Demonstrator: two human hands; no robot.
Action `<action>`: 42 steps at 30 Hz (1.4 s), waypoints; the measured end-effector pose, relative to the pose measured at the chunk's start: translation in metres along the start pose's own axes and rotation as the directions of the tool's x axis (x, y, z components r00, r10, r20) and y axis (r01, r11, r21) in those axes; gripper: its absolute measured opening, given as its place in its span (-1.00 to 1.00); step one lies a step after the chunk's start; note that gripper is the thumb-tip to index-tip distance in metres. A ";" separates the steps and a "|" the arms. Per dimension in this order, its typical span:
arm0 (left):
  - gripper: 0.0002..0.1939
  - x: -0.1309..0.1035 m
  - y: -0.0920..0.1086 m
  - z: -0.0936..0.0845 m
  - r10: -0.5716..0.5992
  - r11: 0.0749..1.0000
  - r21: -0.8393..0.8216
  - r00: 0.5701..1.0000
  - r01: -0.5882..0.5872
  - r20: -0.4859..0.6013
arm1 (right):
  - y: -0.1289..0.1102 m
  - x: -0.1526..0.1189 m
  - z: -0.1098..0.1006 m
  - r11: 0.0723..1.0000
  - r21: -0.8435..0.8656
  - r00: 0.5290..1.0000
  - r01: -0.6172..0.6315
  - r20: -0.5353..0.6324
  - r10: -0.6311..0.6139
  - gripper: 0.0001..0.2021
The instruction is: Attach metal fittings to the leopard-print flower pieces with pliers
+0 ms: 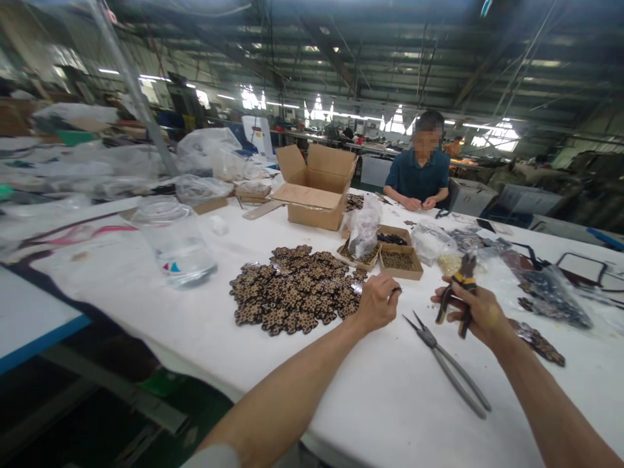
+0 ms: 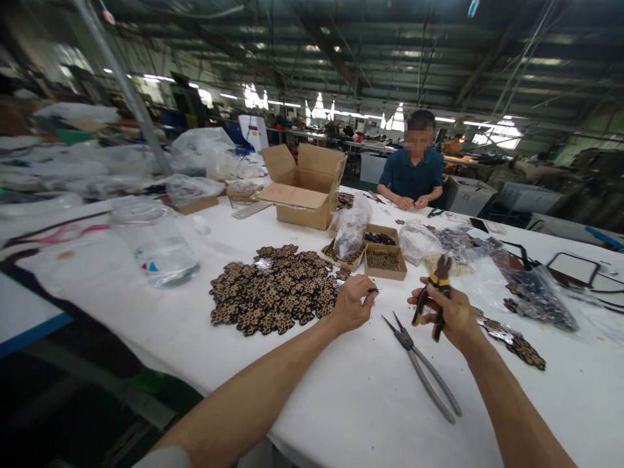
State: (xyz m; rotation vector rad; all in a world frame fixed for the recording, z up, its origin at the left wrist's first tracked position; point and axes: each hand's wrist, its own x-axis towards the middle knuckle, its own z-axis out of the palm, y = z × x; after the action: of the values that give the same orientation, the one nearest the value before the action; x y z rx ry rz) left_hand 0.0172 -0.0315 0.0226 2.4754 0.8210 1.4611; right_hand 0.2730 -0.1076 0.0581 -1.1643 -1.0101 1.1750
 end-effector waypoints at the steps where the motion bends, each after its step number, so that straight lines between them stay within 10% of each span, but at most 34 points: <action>1: -0.92 0.001 0.000 0.000 -0.004 1.000 -0.014 1.000 0.004 -0.001 | 0.009 0.003 0.004 0.992 -0.124 0.999 0.038 0.000 -0.039 -0.42; 6: -0.92 0.004 -0.003 0.005 -0.041 0.994 -0.106 0.999 0.039 -0.014 | 0.053 0.013 0.003 0.612 -0.690 0.911 0.387 0.185 -0.368 -0.43; 11: -0.91 0.005 -0.004 0.011 -0.084 0.982 -0.167 0.996 0.084 0.008 | 0.068 0.015 -0.008 0.274 -0.814 0.809 0.511 0.348 -0.475 -0.14; 31: -0.94 0.003 0.001 0.014 -0.088 0.983 -0.157 0.996 0.091 0.025 | 0.086 0.018 -0.019 -0.078 -0.960 0.830 0.270 0.273 -0.486 -0.42; 42: -0.92 0.003 0.005 0.013 -0.089 0.978 -0.185 0.996 0.092 0.024 | 0.081 0.022 -0.013 -0.050 -0.868 0.744 0.494 0.452 -0.492 -0.16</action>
State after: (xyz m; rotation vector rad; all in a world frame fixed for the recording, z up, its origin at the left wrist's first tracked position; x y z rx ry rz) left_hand 0.0309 -0.0327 0.0201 2.2799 0.7469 1.4159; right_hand 0.2774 -0.0866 -0.0244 -1.4760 -2.1399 -0.3490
